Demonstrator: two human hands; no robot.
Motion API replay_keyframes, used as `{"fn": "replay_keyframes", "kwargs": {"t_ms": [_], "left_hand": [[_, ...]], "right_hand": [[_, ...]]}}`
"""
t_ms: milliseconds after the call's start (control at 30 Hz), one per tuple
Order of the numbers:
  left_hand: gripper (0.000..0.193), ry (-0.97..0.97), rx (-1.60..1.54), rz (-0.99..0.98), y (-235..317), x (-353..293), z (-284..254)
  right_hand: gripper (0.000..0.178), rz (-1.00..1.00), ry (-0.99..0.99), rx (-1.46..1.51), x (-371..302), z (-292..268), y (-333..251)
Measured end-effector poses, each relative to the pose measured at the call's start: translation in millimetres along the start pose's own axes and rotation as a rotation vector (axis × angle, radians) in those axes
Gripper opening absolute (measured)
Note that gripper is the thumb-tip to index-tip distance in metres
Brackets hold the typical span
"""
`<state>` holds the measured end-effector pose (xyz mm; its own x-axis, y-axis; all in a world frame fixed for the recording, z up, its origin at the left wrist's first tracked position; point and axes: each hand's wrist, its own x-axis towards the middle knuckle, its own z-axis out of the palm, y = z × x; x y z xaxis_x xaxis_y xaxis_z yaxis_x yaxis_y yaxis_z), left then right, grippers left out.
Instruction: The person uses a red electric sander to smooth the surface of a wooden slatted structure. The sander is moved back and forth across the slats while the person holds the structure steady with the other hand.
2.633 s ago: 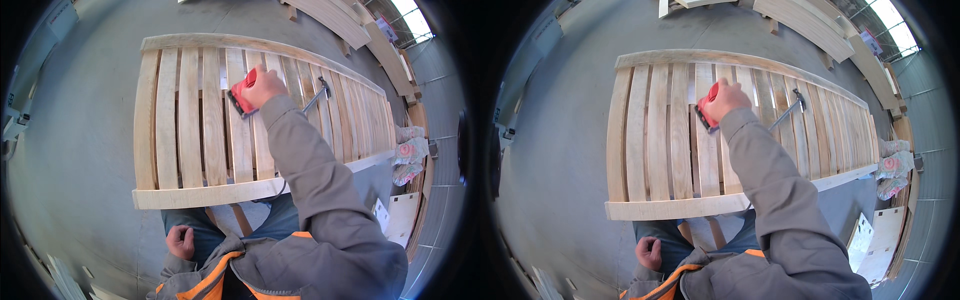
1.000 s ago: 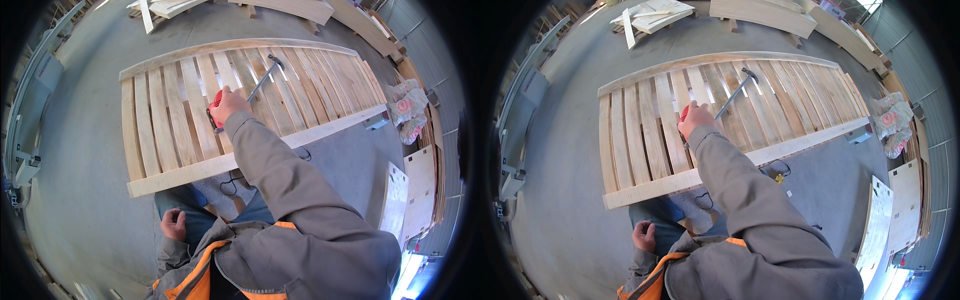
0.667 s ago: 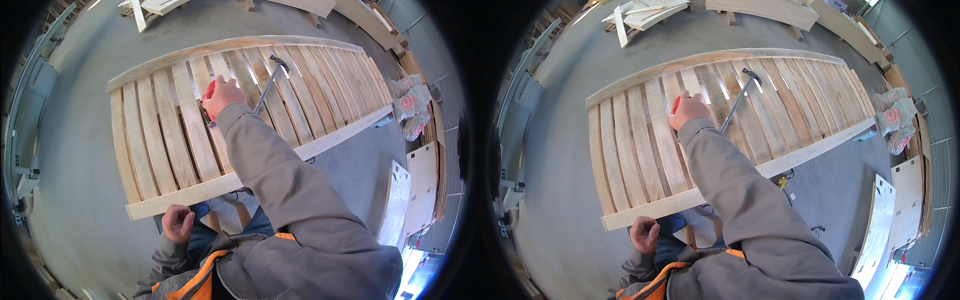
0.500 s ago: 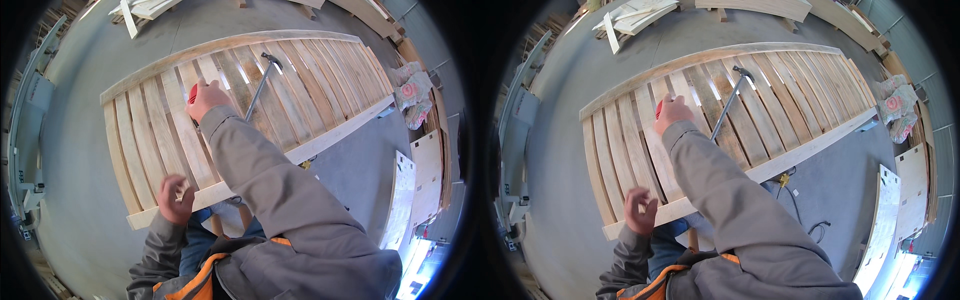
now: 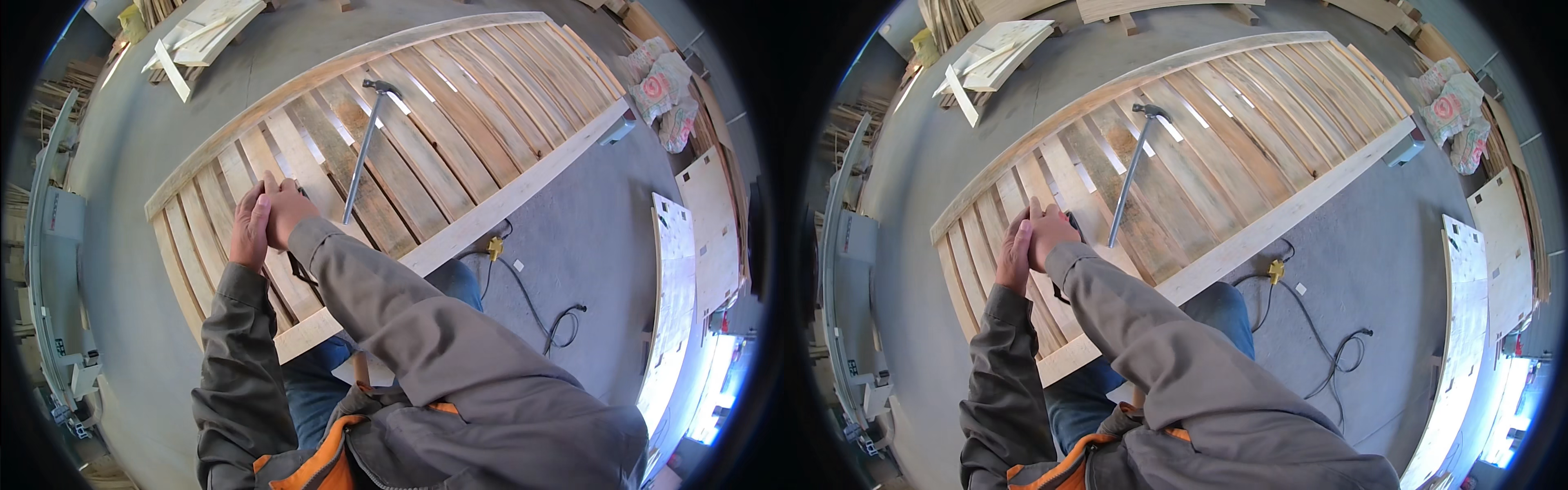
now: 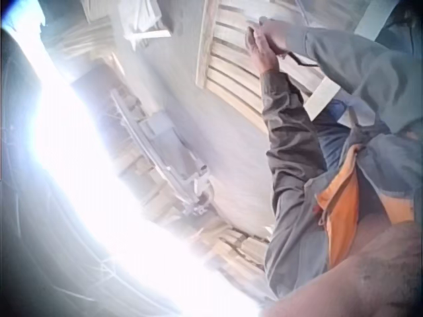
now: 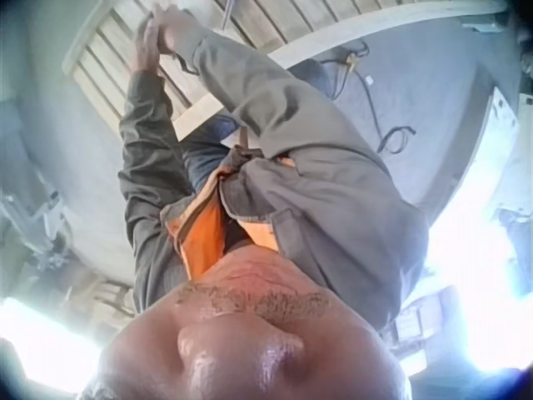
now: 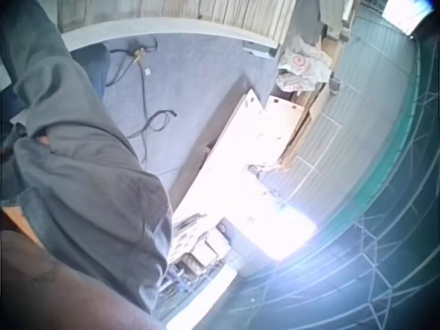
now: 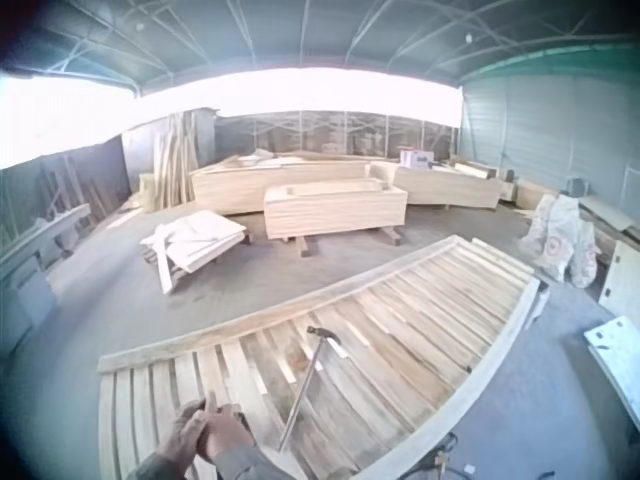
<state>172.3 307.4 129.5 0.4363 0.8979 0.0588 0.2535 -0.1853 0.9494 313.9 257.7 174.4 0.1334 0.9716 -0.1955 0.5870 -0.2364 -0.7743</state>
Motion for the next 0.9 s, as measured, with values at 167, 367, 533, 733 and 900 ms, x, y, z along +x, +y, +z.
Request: {"fn": "replay_keyframes", "kwargs": {"t_ms": [167, 367, 533, 733, 900], "left_hand": [[0.052, 0.075, 0.366, -0.002, 18, -5, 28], [0.079, 0.129, 0.760, 0.018, 36, -24, 39], [0.082, 0.079, 0.744, -0.057, 62, -24, 51], [0.079, 0.097, 0.693, -0.109, 72, -40, 56], [0.074, 0.129, 0.649, -0.084, 73, -42, 66]], "right_hand": [[0.093, -0.165, -0.069, 0.149, -16, -16, 44], [0.080, 0.196, 0.347, 0.155, -33, -70, 119], [0.092, 0.314, 0.333, -0.109, -4, -79, 148], [0.075, 0.319, 0.373, -0.227, 31, -61, 146], [0.041, 0.383, 0.360, -0.369, 48, -65, 152]]}}
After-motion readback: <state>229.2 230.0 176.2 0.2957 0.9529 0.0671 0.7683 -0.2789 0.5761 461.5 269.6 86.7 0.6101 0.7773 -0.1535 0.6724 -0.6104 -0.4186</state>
